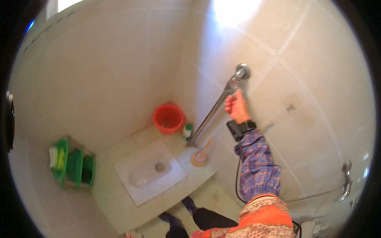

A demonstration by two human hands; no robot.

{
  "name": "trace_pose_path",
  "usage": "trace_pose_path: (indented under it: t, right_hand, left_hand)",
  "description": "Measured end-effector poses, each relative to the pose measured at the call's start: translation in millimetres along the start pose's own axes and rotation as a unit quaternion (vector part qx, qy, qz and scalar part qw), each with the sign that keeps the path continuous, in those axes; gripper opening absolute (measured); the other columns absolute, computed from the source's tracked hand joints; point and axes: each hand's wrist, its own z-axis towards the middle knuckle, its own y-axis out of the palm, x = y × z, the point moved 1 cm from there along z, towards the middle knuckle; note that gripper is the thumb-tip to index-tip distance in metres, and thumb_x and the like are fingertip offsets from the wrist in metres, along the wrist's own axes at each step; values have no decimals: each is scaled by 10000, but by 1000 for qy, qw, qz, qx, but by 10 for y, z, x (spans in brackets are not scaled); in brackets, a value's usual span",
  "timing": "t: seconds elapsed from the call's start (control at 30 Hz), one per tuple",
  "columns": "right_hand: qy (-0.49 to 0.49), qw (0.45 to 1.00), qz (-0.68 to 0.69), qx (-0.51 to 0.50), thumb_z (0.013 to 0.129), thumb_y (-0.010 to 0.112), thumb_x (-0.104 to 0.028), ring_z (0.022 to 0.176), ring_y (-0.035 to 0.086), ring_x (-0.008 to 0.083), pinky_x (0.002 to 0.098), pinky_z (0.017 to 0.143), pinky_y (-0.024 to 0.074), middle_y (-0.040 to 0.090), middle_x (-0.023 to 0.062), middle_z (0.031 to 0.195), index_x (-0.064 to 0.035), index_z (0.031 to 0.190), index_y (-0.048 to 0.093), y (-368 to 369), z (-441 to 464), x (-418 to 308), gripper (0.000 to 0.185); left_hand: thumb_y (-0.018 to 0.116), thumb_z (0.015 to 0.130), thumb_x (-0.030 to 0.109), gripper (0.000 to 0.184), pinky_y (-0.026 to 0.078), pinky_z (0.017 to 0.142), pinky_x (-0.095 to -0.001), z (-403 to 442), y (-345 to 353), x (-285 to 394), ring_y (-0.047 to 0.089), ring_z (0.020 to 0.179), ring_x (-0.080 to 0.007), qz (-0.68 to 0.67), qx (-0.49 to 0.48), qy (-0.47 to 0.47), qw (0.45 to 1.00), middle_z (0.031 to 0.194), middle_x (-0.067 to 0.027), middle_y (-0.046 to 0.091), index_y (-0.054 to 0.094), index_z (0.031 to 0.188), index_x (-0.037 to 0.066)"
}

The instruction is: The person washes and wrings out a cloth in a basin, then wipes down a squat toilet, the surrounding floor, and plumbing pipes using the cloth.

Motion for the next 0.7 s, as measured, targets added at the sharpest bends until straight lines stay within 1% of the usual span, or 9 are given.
trace_pose_path:
  t: [0.07, 0.13, 0.23, 0.3, 0.4, 0.47, 0.5, 0.57, 0.7]
  right_hand:
    - [30, 997, 4, -72, 926, 518, -607, 579, 496, 128, 254, 480, 345, 558, -2, 678, -128, 788, 577, -117, 81, 1, 502]
    - [5, 997, -18, -70, 934, 534, -572, 589, 509, 126, 261, 510, 402, 558, -6, 695, -127, 844, 590, -15, -48, 39, 458]
    - [19, 992, -94, -80, 940, 564, -501, 606, 546, 121, 267, 535, 457, 583, 5, 743, -113, 911, 607, 185, -330, 237, 391]
    - [56, 974, -182, -119, 945, 581, -430, 624, 573, 114, 264, 544, 484, 601, 14, 779, -102, 946, 612, 160, -506, 590, 330]
    - [144, 908, -312, -240, 947, 596, -304, 665, 590, 100, 266, 583, 526, 615, 24, 822, -93, 990, 608, 109, -965, 1431, 216]
    - [196, 824, -387, -364, 954, 588, -279, 748, 607, 94, 250, 616, 528, 631, 30, 910, -92, 1105, 615, 150, -1315, 1973, 242]
    - [207, 768, -419, -438, 945, 589, -252, 831, 622, 142, 293, 710, 539, 630, 58, 953, -85, 1156, 607, 181, -1476, 2230, 269]
    - [102, 725, -431, -527, 915, 615, -250, 954, 607, 210, 339, 833, 507, 618, 91, 1018, -55, 1154, 600, 336, -1880, 2500, 309]
    - [-5, 751, -387, -536, 882, 661, -250, 990, 583, 196, 321, 841, 494, 592, 71, 1045, -52, 1185, 575, 406, -2268, 2594, 372]
  left_hand:
    - [461, 979, 545, 672, 527, 598, -331, 339, -146, -46, 656, 786, -213, 7, -47, -34, 998, 1055, -92, 673, 400, 1445, 65]
    - [510, 959, 516, 648, 562, 653, -353, 919, -465, -418, 664, 884, -265, -63, -123, 45, 989, 1105, -153, 631, 487, 1333, -12]
    - [484, 998, 429, 506, 582, 722, -385, 741, -67, -6, 683, 855, -239, -88, -155, 24, 984, 1042, -131, 656, 571, 1211, -22]
    - [503, 995, 414, 496, 580, 726, -384, 805, 219, 67, 680, 878, -238, -71, -164, 47, 983, 1056, -125, 648, 546, 1251, -9]
    - [534, 986, 328, 476, 569, 761, -403, 631, 753, 176, 654, 969, -255, -34, -181, 69, 980, 1168, -143, 614, 480, 1333, 7]
    - [562, 963, 244, 498, 552, 814, -407, 552, 1137, 291, 626, 1038, -259, 4, -221, 64, 973, 1237, -151, 584, 422, 1388, 25]
    - [579, 944, 199, 529, 541, 849, -402, 542, 1305, 328, 610, 1069, -253, 27, -252, 58, 966, 1254, -148, 569, 391, 1412, 37]
    - [601, 908, 131, 570, 521, 890, -378, 448, 1648, 438, 590, 1092, -234, 107, -299, 79, 945, 1258, -136, 553, 367, 1421, 51]
    - [650, 862, 113, 518, 496, 839, -301, 91, 2265, 655, 572, 989, -152, 255, -360, 143, 886, 1143, -92, 575, 419, 1323, 58]
